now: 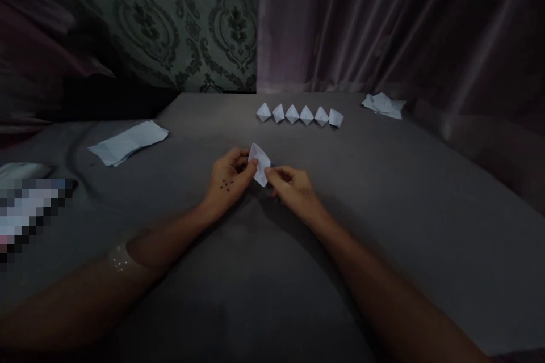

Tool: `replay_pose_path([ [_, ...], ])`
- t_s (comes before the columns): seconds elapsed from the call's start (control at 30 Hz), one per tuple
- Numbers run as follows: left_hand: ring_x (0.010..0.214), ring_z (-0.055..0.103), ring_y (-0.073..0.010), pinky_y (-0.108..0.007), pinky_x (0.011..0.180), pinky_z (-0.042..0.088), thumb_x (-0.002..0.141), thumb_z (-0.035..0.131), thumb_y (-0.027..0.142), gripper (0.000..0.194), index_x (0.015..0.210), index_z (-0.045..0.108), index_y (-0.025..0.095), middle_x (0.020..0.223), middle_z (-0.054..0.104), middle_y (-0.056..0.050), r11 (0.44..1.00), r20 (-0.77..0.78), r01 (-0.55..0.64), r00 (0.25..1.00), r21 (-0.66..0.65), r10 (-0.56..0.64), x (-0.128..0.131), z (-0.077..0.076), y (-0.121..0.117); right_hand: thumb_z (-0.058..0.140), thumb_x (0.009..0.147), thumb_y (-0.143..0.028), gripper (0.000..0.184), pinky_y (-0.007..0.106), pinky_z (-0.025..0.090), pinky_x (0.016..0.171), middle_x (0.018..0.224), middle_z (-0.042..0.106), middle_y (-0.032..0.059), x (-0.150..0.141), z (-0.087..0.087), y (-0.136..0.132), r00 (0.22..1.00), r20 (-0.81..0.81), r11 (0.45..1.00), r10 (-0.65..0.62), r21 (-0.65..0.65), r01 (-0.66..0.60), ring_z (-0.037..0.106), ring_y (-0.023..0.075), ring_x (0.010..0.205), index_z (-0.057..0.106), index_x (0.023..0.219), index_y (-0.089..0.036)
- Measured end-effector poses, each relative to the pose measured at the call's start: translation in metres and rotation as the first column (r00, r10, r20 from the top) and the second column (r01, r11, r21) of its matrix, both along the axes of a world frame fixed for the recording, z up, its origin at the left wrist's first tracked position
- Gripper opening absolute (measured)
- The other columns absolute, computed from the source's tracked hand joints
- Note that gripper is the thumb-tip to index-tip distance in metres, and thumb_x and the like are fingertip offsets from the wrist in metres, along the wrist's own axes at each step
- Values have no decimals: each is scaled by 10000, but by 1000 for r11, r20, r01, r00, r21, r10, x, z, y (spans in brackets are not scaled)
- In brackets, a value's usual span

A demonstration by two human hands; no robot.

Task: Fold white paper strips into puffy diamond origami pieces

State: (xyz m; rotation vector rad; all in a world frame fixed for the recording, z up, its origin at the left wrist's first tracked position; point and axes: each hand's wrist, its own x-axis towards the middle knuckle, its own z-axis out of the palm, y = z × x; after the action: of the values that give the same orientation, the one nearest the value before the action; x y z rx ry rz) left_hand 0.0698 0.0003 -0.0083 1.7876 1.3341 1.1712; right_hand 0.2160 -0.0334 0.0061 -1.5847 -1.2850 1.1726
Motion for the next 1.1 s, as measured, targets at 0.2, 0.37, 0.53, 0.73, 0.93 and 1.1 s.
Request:
replay_pose_path([
  [0.2, 561, 545, -108, -213, 556, 398, 824, 539, 255, 180, 956, 610, 155, 641, 632, 15, 998, -12, -20, 1000, -56, 19, 0, 3, -2, 522, 861, -289, 265, 156, 285, 314, 611, 673, 19, -15, 0, -4, 997, 74, 997, 8, -73, -2, 458, 48, 364, 603, 644, -159],
  [0.37, 584, 544, -111, -203, 551, 398, 734, 537, 163, 447, 1180, 562, 160, 686, 625, 28, 990, 25, 75, 997, -118, -72, 0, -6, 5, 583, 783, -267, 209, 163, 325, 345, 511, 629, -5, -3, -5, -1, 972, 233, 998, 26, -64, -12, 482, 66, 361, 603, 598, -171],
  [0.53, 652, 574, -127, -201, 565, 407, 675, 511, 136, 275, 873, 701, 138, 722, 650, -10, 973, -38, 113, 992, -199, -123, 1, -7, 7, 550, 791, -279, 191, 205, 358, 406, 548, 652, 13, 12, -9, 1, 916, 400, 999, 38, -16, -35, 524, 100, 408, 665, 693, -161],
  [0.73, 450, 525, -103, -194, 447, 383, 696, 516, 150, 282, 908, 698, 111, 553, 587, 14, 912, 20, 74, 997, -404, -72, -2, -4, 10, 546, 842, -290, 367, 257, 439, 610, 749, 697, 11, 15, -4, -3, 839, 534, 949, -104, 305, -77, 578, 121, 546, 575, 1188, -173],
  [0.93, 392, 490, -80, -175, 406, 384, 732, 504, 97, 237, 909, 660, 80, 503, 558, 20, 841, 235, 154, 971, -519, -33, -10, -3, 20, 503, 915, -254, 302, 270, 454, 683, 1122, 659, 51, 21, 1, -11, 617, 782, 809, 92, 303, -505, 642, 154, 769, 576, 1208, -266],
  [1.1, 387, 489, -71, -164, 381, 371, 752, 505, 90, 227, 922, 655, 101, 517, 562, 23, 790, 328, 272, 940, -550, -96, -16, 0, 26, 406, 972, -215, 336, 268, 444, 679, 1138, 657, 57, 18, 1, -9, 407, 910, 820, 79, 173, -546, 659, 185, 884, 589, 1244, -288],
])
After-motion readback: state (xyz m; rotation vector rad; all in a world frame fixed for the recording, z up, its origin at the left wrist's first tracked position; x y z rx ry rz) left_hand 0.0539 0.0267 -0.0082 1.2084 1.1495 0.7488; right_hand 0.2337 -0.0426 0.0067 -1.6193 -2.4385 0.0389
